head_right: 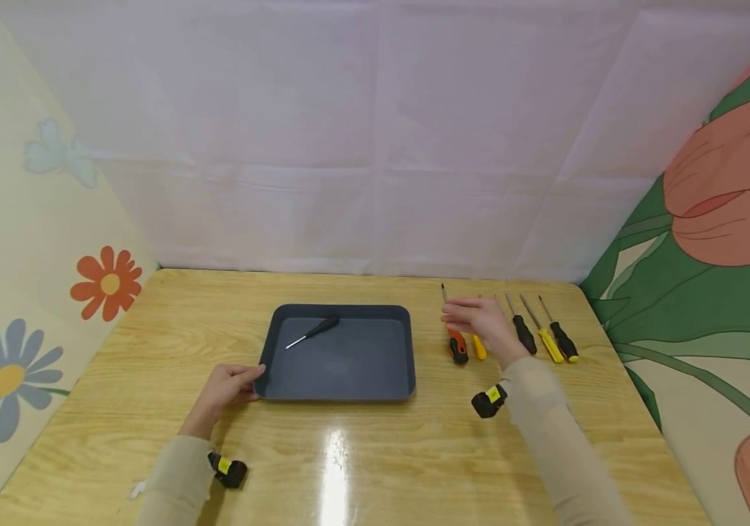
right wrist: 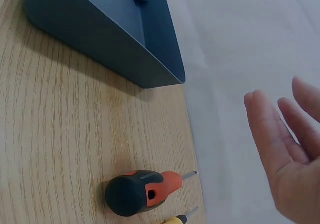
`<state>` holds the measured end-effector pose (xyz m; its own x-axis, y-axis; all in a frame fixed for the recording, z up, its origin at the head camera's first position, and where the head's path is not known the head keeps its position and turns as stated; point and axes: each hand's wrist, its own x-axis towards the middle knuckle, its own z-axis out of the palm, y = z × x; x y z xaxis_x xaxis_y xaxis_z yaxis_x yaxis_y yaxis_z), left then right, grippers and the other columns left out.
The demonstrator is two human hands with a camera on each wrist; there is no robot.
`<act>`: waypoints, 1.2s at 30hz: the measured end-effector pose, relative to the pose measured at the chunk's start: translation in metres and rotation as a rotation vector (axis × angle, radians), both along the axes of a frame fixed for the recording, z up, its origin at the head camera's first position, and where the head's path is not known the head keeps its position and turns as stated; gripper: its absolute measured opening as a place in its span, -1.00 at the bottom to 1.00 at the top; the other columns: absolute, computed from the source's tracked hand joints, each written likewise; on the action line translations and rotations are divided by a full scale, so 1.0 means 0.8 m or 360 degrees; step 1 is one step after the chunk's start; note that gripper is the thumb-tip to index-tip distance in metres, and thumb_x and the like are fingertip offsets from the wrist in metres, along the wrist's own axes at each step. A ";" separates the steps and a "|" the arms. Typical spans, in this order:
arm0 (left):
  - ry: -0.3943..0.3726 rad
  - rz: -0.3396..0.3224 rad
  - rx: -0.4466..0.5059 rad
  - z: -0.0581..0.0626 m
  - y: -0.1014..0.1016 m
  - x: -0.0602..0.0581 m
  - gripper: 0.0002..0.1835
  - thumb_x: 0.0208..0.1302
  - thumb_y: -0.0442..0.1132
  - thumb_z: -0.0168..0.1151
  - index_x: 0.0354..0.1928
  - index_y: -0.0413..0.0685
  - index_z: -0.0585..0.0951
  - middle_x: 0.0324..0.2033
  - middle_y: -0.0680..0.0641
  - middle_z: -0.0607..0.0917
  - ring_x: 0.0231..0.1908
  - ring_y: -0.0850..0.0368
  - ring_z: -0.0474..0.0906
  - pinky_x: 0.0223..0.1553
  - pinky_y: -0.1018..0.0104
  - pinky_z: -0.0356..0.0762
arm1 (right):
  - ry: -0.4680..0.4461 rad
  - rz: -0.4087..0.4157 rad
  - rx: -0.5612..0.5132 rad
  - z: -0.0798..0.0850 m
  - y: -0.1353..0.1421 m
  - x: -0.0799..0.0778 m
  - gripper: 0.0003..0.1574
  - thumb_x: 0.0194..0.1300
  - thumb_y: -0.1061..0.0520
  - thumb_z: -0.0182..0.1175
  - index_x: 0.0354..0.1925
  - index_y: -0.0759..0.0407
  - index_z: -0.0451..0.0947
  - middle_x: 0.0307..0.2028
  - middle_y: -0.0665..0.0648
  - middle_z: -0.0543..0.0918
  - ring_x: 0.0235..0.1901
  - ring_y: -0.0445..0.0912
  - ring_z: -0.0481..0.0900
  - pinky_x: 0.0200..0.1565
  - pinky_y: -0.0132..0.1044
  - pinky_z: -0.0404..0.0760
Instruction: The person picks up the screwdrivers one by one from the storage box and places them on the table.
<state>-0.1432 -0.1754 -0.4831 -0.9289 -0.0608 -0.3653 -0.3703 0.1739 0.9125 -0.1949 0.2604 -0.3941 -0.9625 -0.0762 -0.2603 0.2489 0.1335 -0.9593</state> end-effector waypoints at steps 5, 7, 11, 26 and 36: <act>-0.0004 0.0001 -0.0005 0.001 0.001 -0.001 -0.65 0.18 -0.25 0.23 -0.18 -0.51 0.58 -0.57 -0.08 0.61 -0.62 0.19 0.53 -0.49 0.31 0.63 | 0.0020 0.0027 -0.0011 0.001 -0.009 0.000 -0.42 0.34 0.28 -0.01 0.23 0.55 0.11 -0.04 0.33 0.53 -0.32 -0.27 0.61 -0.09 -0.25 0.56; -0.0005 -0.0001 -0.0016 0.001 0.001 -0.001 -0.65 0.18 -0.24 0.23 -0.18 -0.50 0.58 -0.57 -0.08 0.61 -0.62 0.19 0.54 -0.49 0.30 0.63 | 0.0022 0.0038 -0.0036 0.000 -0.012 -0.001 -0.41 0.33 0.29 -0.01 0.23 0.56 0.11 -0.06 0.31 0.55 -0.32 -0.26 0.61 -0.11 -0.27 0.58; -0.0002 -0.0009 -0.0027 0.000 0.001 -0.001 -0.65 0.18 -0.24 0.23 -0.19 -0.50 0.59 -0.57 -0.08 0.60 -0.61 0.18 0.54 -0.48 0.30 0.63 | 0.0014 0.0058 -0.0062 -0.004 -0.015 -0.004 -0.40 0.32 0.28 0.02 0.22 0.55 0.12 -0.02 0.34 0.52 -0.31 -0.24 0.62 -0.07 -0.24 0.55; 0.0006 0.0003 -0.0021 0.000 0.001 -0.001 -0.65 0.17 -0.25 0.23 -0.18 -0.50 0.59 -0.57 -0.08 0.61 -0.61 0.18 0.53 -0.48 0.30 0.63 | -0.0003 0.0130 -0.0081 -0.014 -0.043 -0.010 -0.47 0.30 0.35 0.01 0.19 0.56 0.19 0.03 0.46 0.43 -0.21 -0.06 0.63 -0.10 -0.24 0.57; 0.0013 -0.0003 0.0003 0.000 0.001 0.001 -0.66 0.17 -0.26 0.23 -0.20 -0.51 0.59 -0.59 -0.09 0.61 -0.63 0.19 0.53 -0.52 0.33 0.62 | -0.0034 0.0170 -0.0051 -0.022 -0.067 -0.017 -0.47 0.29 0.32 0.04 0.17 0.55 0.23 0.04 0.49 0.41 -0.14 0.04 0.60 -0.01 -0.08 0.50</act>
